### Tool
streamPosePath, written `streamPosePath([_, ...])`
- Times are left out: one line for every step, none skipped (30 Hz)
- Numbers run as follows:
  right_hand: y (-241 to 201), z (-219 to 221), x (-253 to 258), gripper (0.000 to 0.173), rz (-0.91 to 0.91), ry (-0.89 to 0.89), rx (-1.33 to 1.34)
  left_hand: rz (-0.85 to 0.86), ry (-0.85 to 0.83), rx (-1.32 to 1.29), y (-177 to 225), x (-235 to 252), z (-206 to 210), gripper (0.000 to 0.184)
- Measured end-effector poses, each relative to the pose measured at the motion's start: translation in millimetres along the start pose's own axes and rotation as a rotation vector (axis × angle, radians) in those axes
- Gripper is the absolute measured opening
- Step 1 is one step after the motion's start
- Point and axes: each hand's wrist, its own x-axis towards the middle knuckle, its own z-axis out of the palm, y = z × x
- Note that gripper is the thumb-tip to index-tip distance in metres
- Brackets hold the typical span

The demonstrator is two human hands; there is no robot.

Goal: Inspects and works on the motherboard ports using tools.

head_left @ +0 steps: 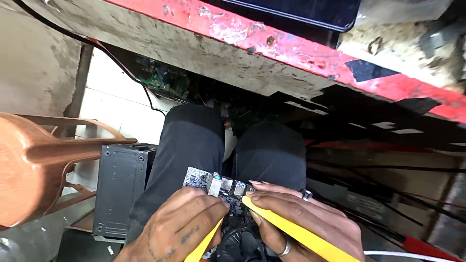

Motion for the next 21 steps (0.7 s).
streamPosePath([0.4,0.3,-0.3,0.013,-0.001,0.003,0.001,0.002,-0.002,0.001,-0.1,0.0,-0.1,0.018])
streamPosePath([0.6,0.4,-0.7,0.013,-0.001,0.003,0.002,0.005,-0.001,0.001,-0.1,0.0,0.1,0.017])
streamPosePath([0.9,0.2,-1.1,0.014,-0.003,0.005,0.0,0.006,0.001,0.001,-0.2,0.1,0.5,0.017])
streamPosePath([1.2,0.1,-1.3,0.014,-0.006,0.007,-0.001,0.007,0.003,0.002,-0.3,0.2,0.9,0.016])
streamPosePath([1.6,0.1,-1.5,0.014,-0.007,0.008,-0.002,0.007,0.003,0.002,-0.3,0.2,1.1,0.017])
streamPosePath([1.6,0.2,-1.4,0.014,-0.006,0.007,-0.001,0.008,0.004,-0.001,-0.5,0.3,1.1,0.017])
streamPosePath([1.8,0.4,-1.2,0.014,-0.004,0.007,-0.002,0.009,0.004,-0.001,-0.7,0.4,1.1,0.017])
streamPosePath([1.9,0.6,-1.1,0.013,-0.004,0.009,-0.005,0.009,0.002,0.001,-0.7,0.4,1.1,0.017])
streamPosePath([2.0,0.6,-1.0,0.014,-0.005,0.008,-0.009,0.008,0.0,0.003,-0.8,0.4,1.1,0.017])
streamPosePath([1.9,0.4,-0.9,0.014,-0.004,0.006,-0.011,0.006,-0.002,0.003,-0.7,0.3,1.0,0.017])
streamPosePath([1.7,0.1,-0.8,0.014,-0.002,0.003,-0.014,0.005,-0.002,0.002,-0.7,0.3,1.2,0.017])
streamPosePath([1.5,0.1,-0.8,0.014,0.001,0.003,-0.013,0.004,0.0,0.002,-0.7,0.3,1.3,0.017])
streamPosePath([1.5,0.2,-1.0,0.013,0.005,0.007,-0.007,-0.001,0.002,0.004,-0.5,0.4,1.2,0.016])
streamPosePath([1.7,0.7,-1.4,0.013,0.009,0.017,0.01,-0.005,0.0,0.002,-0.2,0.5,1.1,0.016])
streamPosePath([2.2,1.3,-2.0,0.013,0.013,0.029,0.037,-0.007,-0.004,0.003,0.0,0.4,0.9,0.016])
streamPosePath([2.6,1.7,-2.3,0.012,0.016,0.039,0.06,-0.005,-0.01,0.001,0.0,0.3,0.5,0.017])
streamPosePath([2.7,2.0,-2.4,0.012,0.017,0.047,0.074,-0.003,-0.012,0.0,0.1,0.2,0.2,0.017])
streamPosePath([2.4,1.9,-2.5,0.012,0.018,0.048,0.075,-0.003,-0.015,0.0,0.3,0.1,0.0,0.017])
streamPosePath([2.0,1.5,-2.4,0.012,0.017,0.042,0.068,-0.002,-0.017,0.0,0.5,0.1,-0.1,0.017])
streamPosePath([1.9,1.3,-2.4,0.013,0.014,0.038,0.059,0.0,-0.015,0.002,0.5,0.2,0.1,0.017])
streamPosePath([2.1,1.6,-2.6,0.013,0.009,0.039,0.05,0.002,-0.01,0.004,0.3,0.4,0.6,0.017])
